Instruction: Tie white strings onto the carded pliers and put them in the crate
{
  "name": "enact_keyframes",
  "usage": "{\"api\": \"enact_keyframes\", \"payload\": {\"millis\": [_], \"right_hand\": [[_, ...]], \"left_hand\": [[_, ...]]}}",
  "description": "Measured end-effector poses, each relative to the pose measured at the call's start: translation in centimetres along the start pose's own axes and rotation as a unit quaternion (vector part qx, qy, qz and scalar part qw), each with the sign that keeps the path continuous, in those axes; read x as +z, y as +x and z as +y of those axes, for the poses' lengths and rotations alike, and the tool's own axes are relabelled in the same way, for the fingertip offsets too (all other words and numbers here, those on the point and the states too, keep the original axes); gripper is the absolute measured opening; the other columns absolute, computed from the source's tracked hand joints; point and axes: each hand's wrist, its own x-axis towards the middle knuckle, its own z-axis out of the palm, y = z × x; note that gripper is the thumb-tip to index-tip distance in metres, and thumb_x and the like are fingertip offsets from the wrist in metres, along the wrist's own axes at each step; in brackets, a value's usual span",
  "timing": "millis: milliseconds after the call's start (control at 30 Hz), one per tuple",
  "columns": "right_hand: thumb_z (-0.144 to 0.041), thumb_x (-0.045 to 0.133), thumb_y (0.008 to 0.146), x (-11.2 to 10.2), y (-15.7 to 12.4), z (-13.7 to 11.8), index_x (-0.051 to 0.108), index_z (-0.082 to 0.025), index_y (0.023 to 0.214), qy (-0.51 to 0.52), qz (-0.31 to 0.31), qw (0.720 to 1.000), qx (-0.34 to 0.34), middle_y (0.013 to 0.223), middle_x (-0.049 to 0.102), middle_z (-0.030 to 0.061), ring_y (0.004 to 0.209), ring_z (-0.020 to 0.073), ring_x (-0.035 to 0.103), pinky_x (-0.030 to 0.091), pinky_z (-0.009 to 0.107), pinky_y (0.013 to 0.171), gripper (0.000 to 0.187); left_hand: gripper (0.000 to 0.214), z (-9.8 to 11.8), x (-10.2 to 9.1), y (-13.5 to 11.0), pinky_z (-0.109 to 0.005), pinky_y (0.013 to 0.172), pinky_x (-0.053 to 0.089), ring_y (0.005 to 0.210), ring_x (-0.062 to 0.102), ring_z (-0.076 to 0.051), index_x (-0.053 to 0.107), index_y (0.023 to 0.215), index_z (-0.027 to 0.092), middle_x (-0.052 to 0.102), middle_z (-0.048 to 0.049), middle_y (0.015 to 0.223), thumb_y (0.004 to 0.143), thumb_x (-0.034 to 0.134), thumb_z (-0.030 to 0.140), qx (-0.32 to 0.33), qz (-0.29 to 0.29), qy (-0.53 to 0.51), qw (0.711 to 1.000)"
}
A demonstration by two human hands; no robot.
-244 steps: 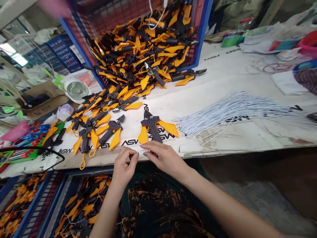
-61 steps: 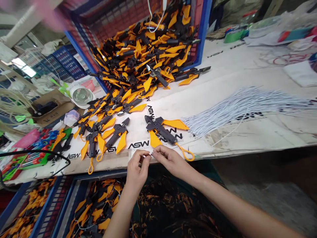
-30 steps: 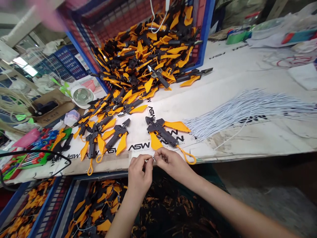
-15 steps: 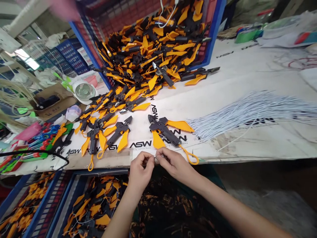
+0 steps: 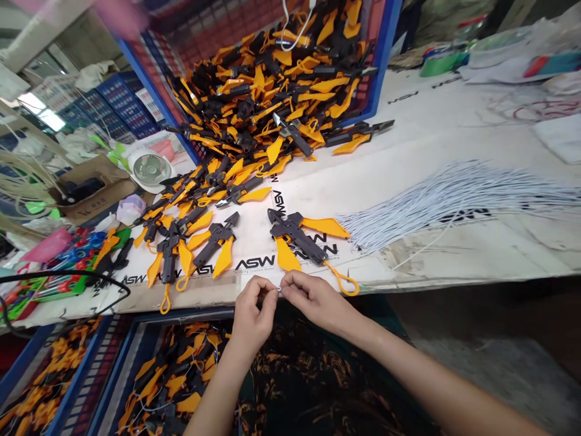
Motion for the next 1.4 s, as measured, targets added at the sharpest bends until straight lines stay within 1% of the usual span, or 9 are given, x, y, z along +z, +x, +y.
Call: {"api": "enact_keyframes", "payload": {"millis": [233,300,433,533,867,1067,1200,1300,1400], "right_hand": [[-0.038,0.051,0.091,-0.1,0.1,-0.2,0.057,-0.02,0.08,-0.036,0.038,0.999,0.013,0.063,0.051,-0.004,0.059,0.0127,0.046,0.034,0.024,0.055,0.022],[-0.037,0.05,0.092,-0.2,0.2,-0.3,0.057,-0.02,0.081,-0.01,0.036,0.999,0.006,0.067,0.053,-0.0032,0.062,0.0131,0.048,0.036,0.025,0.057,0.021],[-0.037,0.05,0.091,0.0,0.3,0.0,0.057,-0.02,0.082,0.016,0.034,0.999,0.015,0.069,0.055,-0.0023,0.063,0.0137,0.049,0.038,0.025,0.059,0.021],[-0.036,0.05,0.091,0.3,0.5,0.1,0.057,-0.019,0.082,0.027,0.036,0.999,0.014,0.072,0.056,-0.0014,0.067,0.0142,0.051,0.039,0.026,0.062,0.02],[-0.031,0.051,0.093,-0.2,0.0,-0.6,0.056,-0.02,0.078,-0.065,0.031,0.997,0.013,0.057,0.047,-0.0061,0.054,0.0113,0.043,0.031,0.023,0.052,0.019],[-0.025,0.055,0.093,0.6,0.2,-0.8,0.062,-0.021,0.092,-0.1,0.036,0.994,-0.015,0.077,0.064,-0.0008,0.064,0.0127,0.054,0.041,0.024,0.062,0.009],[-0.019,0.049,0.094,-2.7,-1.2,-0.8,0.059,-0.022,0.115,-0.121,0.069,0.986,-0.095,0.124,0.061,0.0098,0.077,0.0136,0.064,0.051,0.029,0.074,0.024],[-0.014,0.043,0.093,-6.3,-2.7,0.1,0.06,-0.023,0.114,-0.225,0.127,0.963,-0.077,0.121,0.063,0.0102,0.1,0.0211,0.065,0.053,0.034,0.08,0.028],[-0.017,0.044,0.094,-8.3,-3.3,1.4,0.062,-0.023,0.11,-0.336,0.113,0.935,-0.028,0.116,0.066,0.0086,0.089,0.0213,0.068,0.052,0.034,0.072,0.024]], "left_hand": [[0.016,-1.0,0.1,-0.3,-0.024,0.061,0.043,0.062,0.052,-0.012,0.054,0.088,0.019,0.055,0.0013,0.072,0.095,0.049,0.032,-0.084,0.006,-0.076,0.993],[0.013,-1.3,-0.2,-0.3,-0.025,0.064,0.046,0.068,0.057,-0.013,0.054,0.094,0.019,0.06,-0.0013,0.079,0.097,0.046,0.029,-0.041,0.007,-0.039,0.998],[0.02,-1.6,-0.7,0.2,-0.033,0.084,0.048,0.105,0.062,-0.02,0.054,0.114,0.02,0.065,-0.0114,0.116,0.095,0.05,0.019,0.16,0.013,0.143,0.977],[0.014,-1.6,-0.8,0.9,-0.033,0.081,0.045,0.096,0.065,-0.02,0.058,0.106,0.021,0.07,-0.0088,0.104,0.095,0.051,0.016,0.241,0.022,0.256,0.936],[0.012,-3.6,-4.3,1.5,-0.033,0.075,0.042,0.079,0.066,-0.019,0.06,0.09,0.021,0.072,-0.0041,0.084,0.094,0.051,0.015,0.273,-0.001,0.321,0.907],[0.012,-4.9,-4.2,2.0,-0.032,0.074,0.044,0.081,0.068,-0.019,0.062,0.092,0.021,0.073,-0.0037,0.084,0.097,0.052,0.024,0.251,-0.017,0.314,0.916],[0.014,-5.1,-5.6,3.1,-0.034,0.078,0.046,0.085,0.068,-0.021,0.066,0.094,0.022,0.074,-0.0036,0.088,0.095,0.055,0.031,0.196,-0.038,0.323,0.925],[0.018,-2.9,-5.9,3.6,-0.038,0.089,0.045,0.102,0.065,-0.023,0.065,0.107,0.025,0.072,-0.0049,0.107,0.093,0.054,0.026,0.147,-0.07,0.305,0.938],[0.028,0.7,-2.8,4.2,-0.041,0.102,0.041,0.115,0.06,-0.021,0.063,0.115,0.025,0.069,-0.0054,0.119,0.095,0.044,0.017,0.162,-0.094,0.22,0.957]]}}
